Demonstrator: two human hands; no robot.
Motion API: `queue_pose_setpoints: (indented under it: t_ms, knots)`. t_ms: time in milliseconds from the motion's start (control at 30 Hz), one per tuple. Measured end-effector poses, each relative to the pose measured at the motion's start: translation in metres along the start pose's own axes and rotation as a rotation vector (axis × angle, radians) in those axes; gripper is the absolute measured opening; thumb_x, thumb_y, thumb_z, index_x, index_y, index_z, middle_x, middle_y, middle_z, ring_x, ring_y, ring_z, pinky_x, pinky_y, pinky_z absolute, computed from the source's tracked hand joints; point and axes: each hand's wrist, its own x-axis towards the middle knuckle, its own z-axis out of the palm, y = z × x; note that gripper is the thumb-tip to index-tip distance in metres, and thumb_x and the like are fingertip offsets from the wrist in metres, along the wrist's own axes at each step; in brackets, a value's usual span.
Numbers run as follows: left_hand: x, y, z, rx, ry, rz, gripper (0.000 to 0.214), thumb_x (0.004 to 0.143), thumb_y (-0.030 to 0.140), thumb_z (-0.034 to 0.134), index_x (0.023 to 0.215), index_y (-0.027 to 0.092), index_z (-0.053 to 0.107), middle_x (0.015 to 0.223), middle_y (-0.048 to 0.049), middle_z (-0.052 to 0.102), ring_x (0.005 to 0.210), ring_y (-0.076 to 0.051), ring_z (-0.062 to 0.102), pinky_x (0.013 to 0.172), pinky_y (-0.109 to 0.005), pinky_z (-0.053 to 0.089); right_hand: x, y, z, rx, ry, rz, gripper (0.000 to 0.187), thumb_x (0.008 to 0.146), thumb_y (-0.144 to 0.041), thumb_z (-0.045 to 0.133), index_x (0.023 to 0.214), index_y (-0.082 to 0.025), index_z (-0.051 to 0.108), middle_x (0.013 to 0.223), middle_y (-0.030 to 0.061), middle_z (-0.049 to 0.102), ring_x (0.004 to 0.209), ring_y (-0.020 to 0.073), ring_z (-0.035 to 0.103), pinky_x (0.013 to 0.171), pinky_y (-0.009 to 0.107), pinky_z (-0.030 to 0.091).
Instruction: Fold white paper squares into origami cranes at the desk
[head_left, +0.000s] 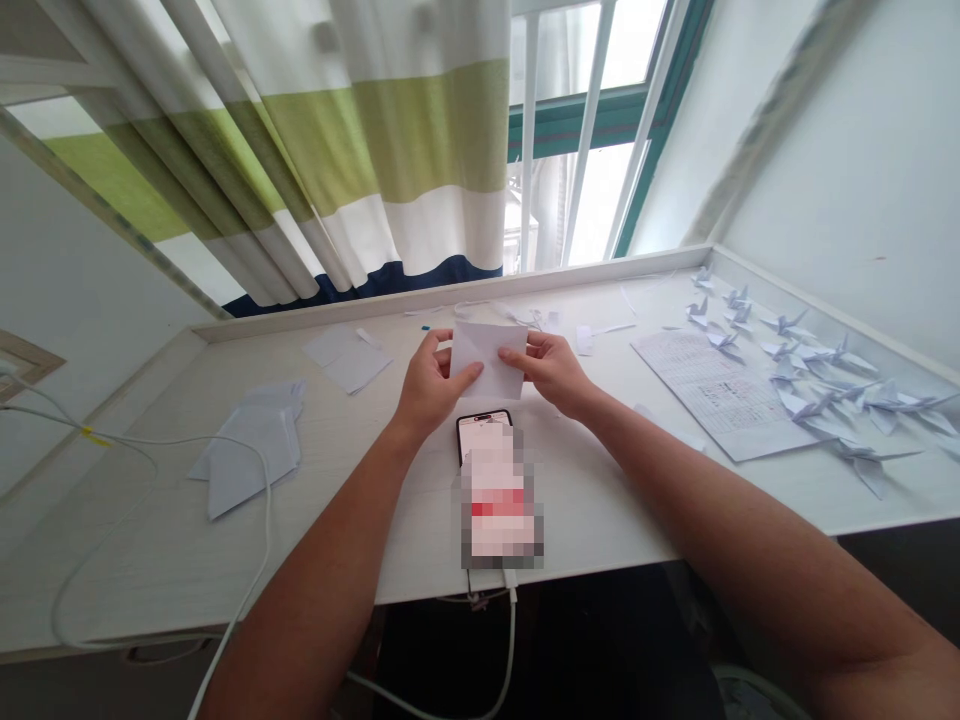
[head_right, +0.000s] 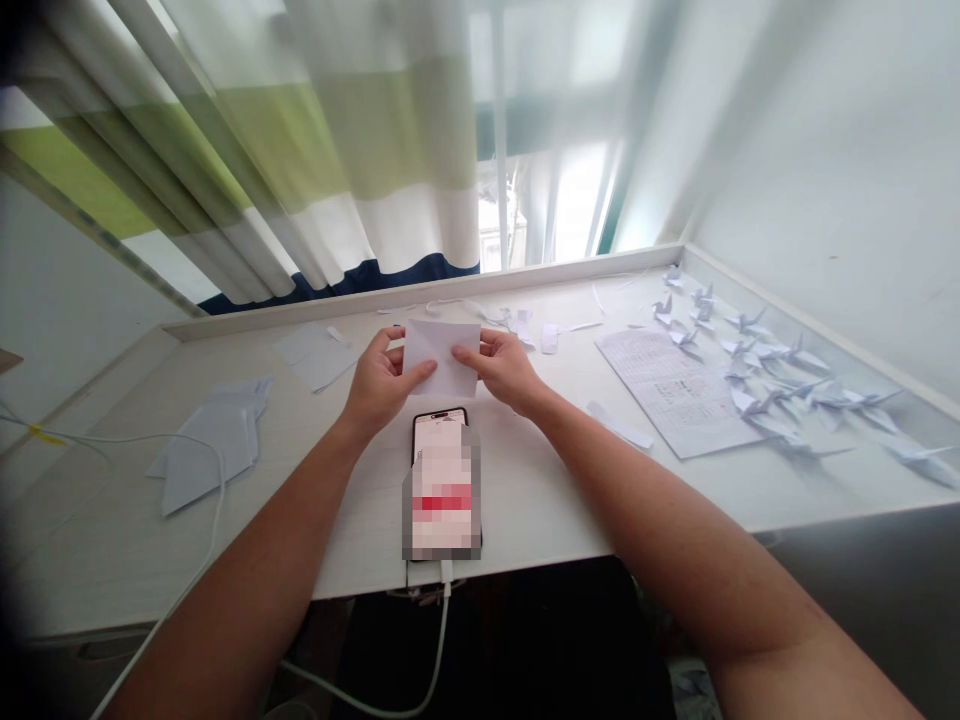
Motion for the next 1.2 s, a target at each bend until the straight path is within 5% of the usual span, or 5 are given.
queue_pose_setpoints:
  t_ms: [267, 533, 833, 1033, 1200]
  knots:
    - [0.0, 0.005, -0.001, -0.001, -0.089, -0.042, 0.044, 0.081, 0.045, 0.084, 0.111, 0.016, 0.07, 0.07, -0.0018, 0.075, 0.054, -0.017, 0.071, 0.053, -0.027, 0.052, 0.003, -0.004, -0.007, 0.051, 0.074, 0.026, 0.045, 0.068, -0.044, 0.095, 0.099, -0.021, 0.073, 0.088, 0.0042, 0.079, 0.078, 0.0208, 0.072, 0.068, 0.036, 0.061]
    - [-0.002, 0.004, -0.002, 0.084, -0.116, -0.023, 0.041, 0.079, 0.048, 0.084, 0.1, 0.014, 0.077, 0.095, -0.0093, 0.082, 0.083, -0.024, 0.076, 0.071, -0.032, 0.06, 0.002, -0.002, -0.007, -0.028, -0.014, 0.02, 0.045, 0.073, -0.046, 0.092, 0.102, -0.021, 0.069, 0.092, 0.0057, 0.08, 0.076, 0.0199, 0.072, 0.06, 0.031, 0.058]
    - [0.002, -0.003, 0.0, -0.047, 0.039, 0.073, 0.055, 0.074, 0.037, 0.09, 0.102, 0.026, 0.044, 0.102, -0.0018, 0.077, 0.074, -0.018, 0.077, 0.065, -0.029, 0.061, 0.006, 0.003, -0.011, -0.004, 0.041, -0.026, 0.068, 0.071, -0.056, 0.095, 0.115, -0.025, 0.053, 0.09, 0.005, 0.082, 0.082, 0.0246, 0.078, 0.071, 0.038, 0.062]
    - [-0.003, -0.002, -0.002, 0.093, -0.128, 0.14, 0.036, 0.086, 0.037, 0.08, 0.117, 0.021, 0.072, 0.094, -0.0048, 0.079, 0.078, -0.019, 0.075, 0.067, -0.029, 0.06, 0.003, -0.001, -0.012, -0.015, 0.005, -0.036, 0.068, 0.075, -0.056, 0.093, 0.115, -0.026, 0.047, 0.089, 0.0036, 0.082, 0.077, 0.023, 0.077, 0.07, 0.038, 0.061]
    - [0.001, -0.006, -0.004, 0.088, 0.033, 0.098, 0.039, 0.081, 0.039, 0.087, 0.114, 0.019, 0.082, 0.094, -0.0071, 0.081, 0.086, -0.023, 0.075, 0.074, -0.035, 0.063, 0.002, -0.002, -0.011, -0.03, -0.04, -0.066, 0.073, 0.078, -0.051, 0.093, 0.127, -0.028, 0.044, 0.088, -0.0008, 0.078, 0.08, 0.0223, 0.076, 0.077, 0.041, 0.062]
